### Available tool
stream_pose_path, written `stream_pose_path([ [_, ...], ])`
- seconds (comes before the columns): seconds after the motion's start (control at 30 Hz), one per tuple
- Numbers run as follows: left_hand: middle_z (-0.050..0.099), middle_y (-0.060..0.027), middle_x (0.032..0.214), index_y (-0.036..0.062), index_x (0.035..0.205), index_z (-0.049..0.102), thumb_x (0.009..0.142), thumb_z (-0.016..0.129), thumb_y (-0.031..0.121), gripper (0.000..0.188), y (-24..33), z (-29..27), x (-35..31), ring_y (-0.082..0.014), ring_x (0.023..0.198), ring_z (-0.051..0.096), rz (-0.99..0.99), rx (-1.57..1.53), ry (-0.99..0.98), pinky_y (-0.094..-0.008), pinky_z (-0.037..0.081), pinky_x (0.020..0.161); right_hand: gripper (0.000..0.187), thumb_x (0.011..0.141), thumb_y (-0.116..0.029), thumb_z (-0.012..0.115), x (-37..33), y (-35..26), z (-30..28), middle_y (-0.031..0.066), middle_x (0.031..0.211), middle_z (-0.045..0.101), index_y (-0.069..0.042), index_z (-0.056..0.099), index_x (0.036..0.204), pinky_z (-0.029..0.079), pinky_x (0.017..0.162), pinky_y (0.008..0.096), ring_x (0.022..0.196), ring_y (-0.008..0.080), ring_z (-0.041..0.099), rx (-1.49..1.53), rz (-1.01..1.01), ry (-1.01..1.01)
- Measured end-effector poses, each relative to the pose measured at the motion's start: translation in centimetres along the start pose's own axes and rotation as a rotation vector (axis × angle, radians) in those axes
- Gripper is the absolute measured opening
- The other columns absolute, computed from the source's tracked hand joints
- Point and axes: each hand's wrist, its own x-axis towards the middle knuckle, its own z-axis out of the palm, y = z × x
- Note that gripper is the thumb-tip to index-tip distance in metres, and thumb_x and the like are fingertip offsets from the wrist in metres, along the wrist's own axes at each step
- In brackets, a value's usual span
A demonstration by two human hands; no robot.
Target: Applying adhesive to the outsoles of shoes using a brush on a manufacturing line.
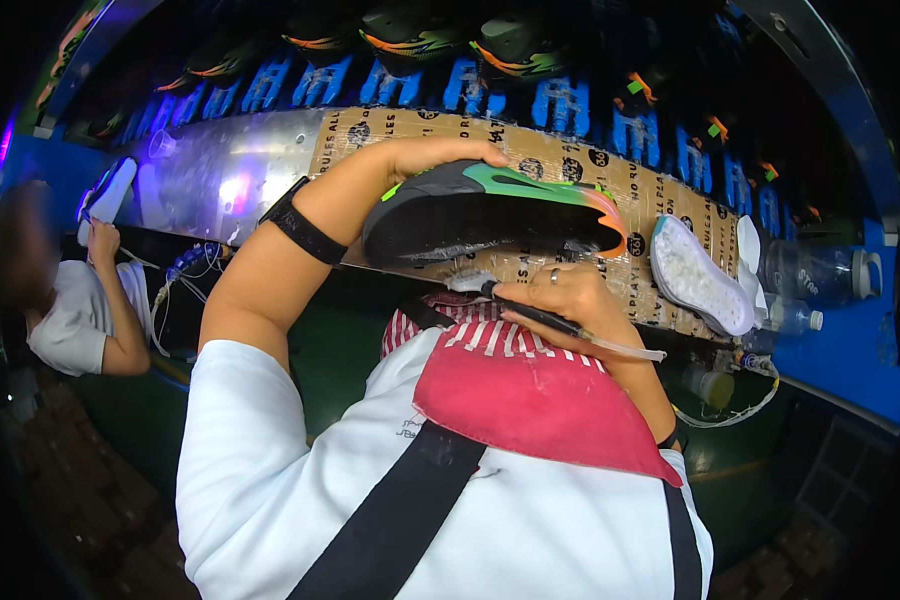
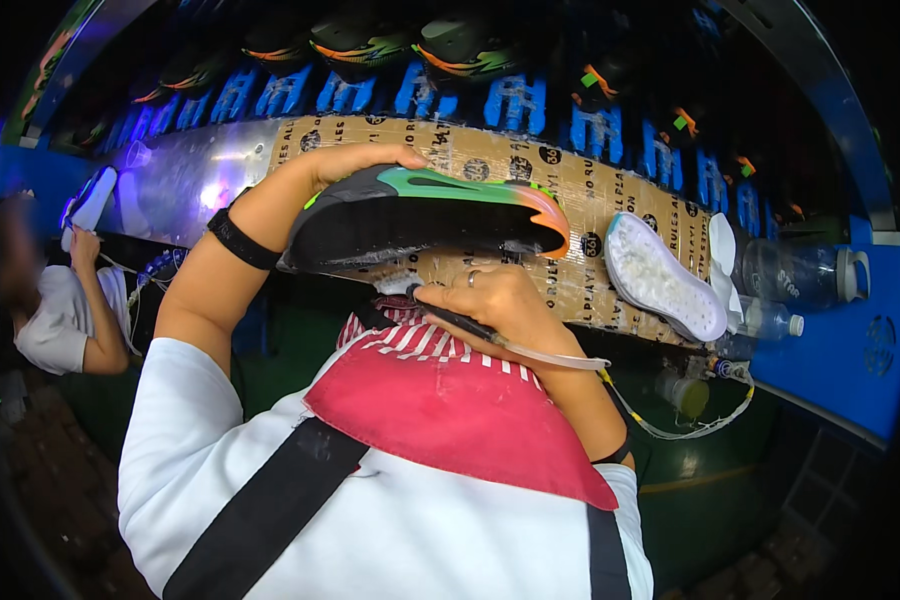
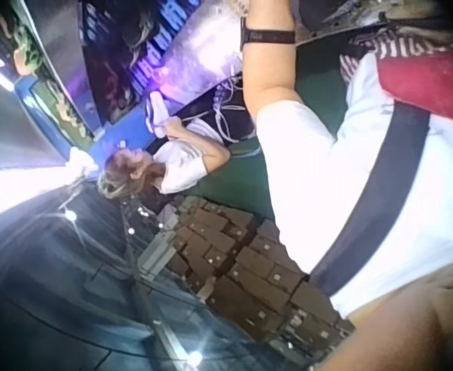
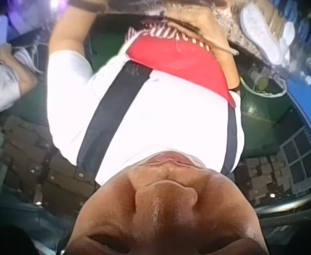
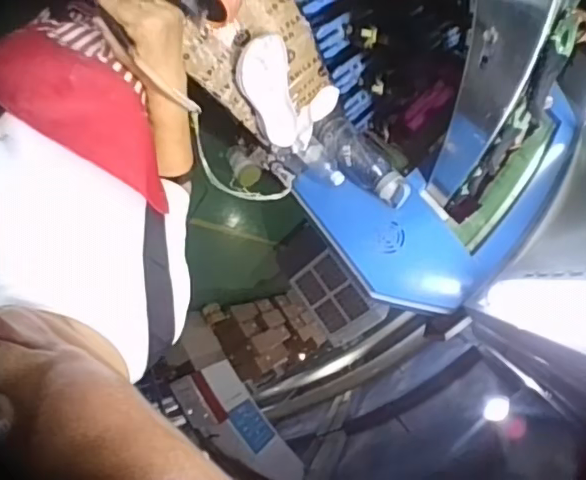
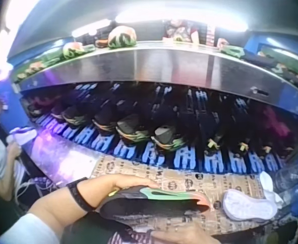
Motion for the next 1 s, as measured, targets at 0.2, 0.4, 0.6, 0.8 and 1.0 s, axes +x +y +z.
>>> stream_pose_path([
  [0.2, 0.062, -0.0061, 0.11, 0.0068, 0.117, 0.06, 0.081, 0.062, 0.043, 0.051, -1.6, -1.2, 0.2, -0.0137, 0.099, 0.059, 0.022, -0.03, 0.046, -0.0268, 0.045, 0.088, 0.024, 0.073, -0.012, 0.075, -0.4, 0.4, 0.6, 0.0068, 0.06, 0.058, -0.008, 0.071, 0.096, 0.044, 0.054, 0.0308, 0.052, 0.0205, 0.056, -0.034, 0.116, 0.132],
  [0.4, 0.063, -0.0051, 0.107, 0.0097, 0.113, 0.063, 0.08, 0.061, 0.049, 0.051, -2.3, -1.2, -1.4, -0.0127, 0.089, 0.061, 0.066, -0.066, 0.201, -0.0257, 0.048, 0.078, 0.029, 0.071, -0.01, 0.076, -0.6, 0.4, 0.9, 0.008, 0.058, 0.057, -0.008, 0.07, 0.098, 0.043, 0.051, 0.0314, 0.051, 0.0205, 0.054, 0.002, 0.091, 0.241],
  [0.6, 0.066, -0.0069, 0.099, 0.0069, 0.113, 0.062, 0.08, 0.061, 0.044, 0.05, -3.4, -0.9, -2.1, -0.015, 0.083, 0.063, 0.062, -0.154, 0.214, -0.0271, 0.05, 0.075, 0.026, 0.071, -0.009, 0.076, -0.6, 0.0, 0.7, 0.0109, 0.063, 0.063, -0.004, 0.07, 0.096, 0.045, 0.052, 0.0283, 0.054, 0.0196, 0.06, 0.066, 0.1, 0.112],
  [0.8, 0.067, -0.0131, 0.097, 0.0041, 0.111, 0.061, 0.084, 0.054, 0.04, 0.046, -5.3, 3.2, -0.3, -0.021, 0.079, 0.066, 0.096, -0.666, 0.185, -0.0316, 0.054, 0.073, 0.024, 0.076, -0.014, 0.074, -0.1, 0.4, 0.5, 0.0075, 0.075, 0.069, -0.004, 0.071, 0.097, 0.048, 0.059, 0.0243, 0.063, 0.0091, 0.062, 0.534, 0.544, 0.289],
  [1.0, 0.064, -0.0168, 0.109, 0.0018, 0.125, 0.052, 0.085, 0.046, 0.04, 0.055, -7.6, 4.8, 1.1, -0.0265, 0.09, 0.066, 0.249, -0.838, 0.029, -0.037, 0.055, 0.081, 0.019, 0.077, -0.008, 0.072, -1.6, 4.4, -0.7, 0.0055, 0.075, 0.067, 0.001, 0.07, 0.093, 0.048, 0.061, 0.0224, 0.065, 0.0095, 0.06, 0.698, 0.653, 0.567],
])
